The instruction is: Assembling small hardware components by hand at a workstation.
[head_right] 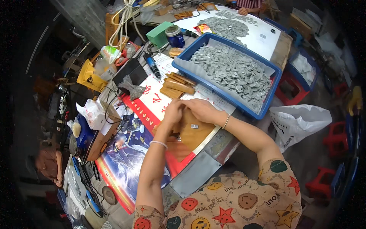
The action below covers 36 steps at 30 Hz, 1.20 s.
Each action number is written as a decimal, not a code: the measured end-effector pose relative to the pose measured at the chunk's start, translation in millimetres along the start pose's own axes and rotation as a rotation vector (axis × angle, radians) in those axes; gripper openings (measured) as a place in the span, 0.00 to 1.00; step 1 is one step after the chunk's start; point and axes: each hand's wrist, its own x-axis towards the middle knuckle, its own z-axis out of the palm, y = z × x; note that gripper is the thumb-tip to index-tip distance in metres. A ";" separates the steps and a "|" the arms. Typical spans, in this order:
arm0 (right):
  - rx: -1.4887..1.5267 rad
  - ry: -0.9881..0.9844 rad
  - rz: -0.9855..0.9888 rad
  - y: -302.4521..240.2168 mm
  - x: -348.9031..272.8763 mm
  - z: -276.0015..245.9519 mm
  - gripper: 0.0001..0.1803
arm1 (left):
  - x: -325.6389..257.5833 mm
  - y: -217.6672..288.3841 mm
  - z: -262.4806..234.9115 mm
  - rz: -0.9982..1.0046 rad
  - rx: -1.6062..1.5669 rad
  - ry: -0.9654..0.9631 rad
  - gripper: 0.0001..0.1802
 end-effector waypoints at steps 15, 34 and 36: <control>0.060 -0.163 -0.047 43.3 28.1 9.1 0.13 | -8.2 -5.5 -28.5 -0.042 -0.047 0.175 0.11; -0.032 -0.071 0.124 4.8 19.2 -1.4 0.14 | -29.5 18.3 -19.9 -0.023 0.129 0.051 0.10; -0.010 -0.021 0.095 3.9 20.2 -6.1 0.14 | -23.7 15.8 -17.1 -0.043 0.126 0.051 0.10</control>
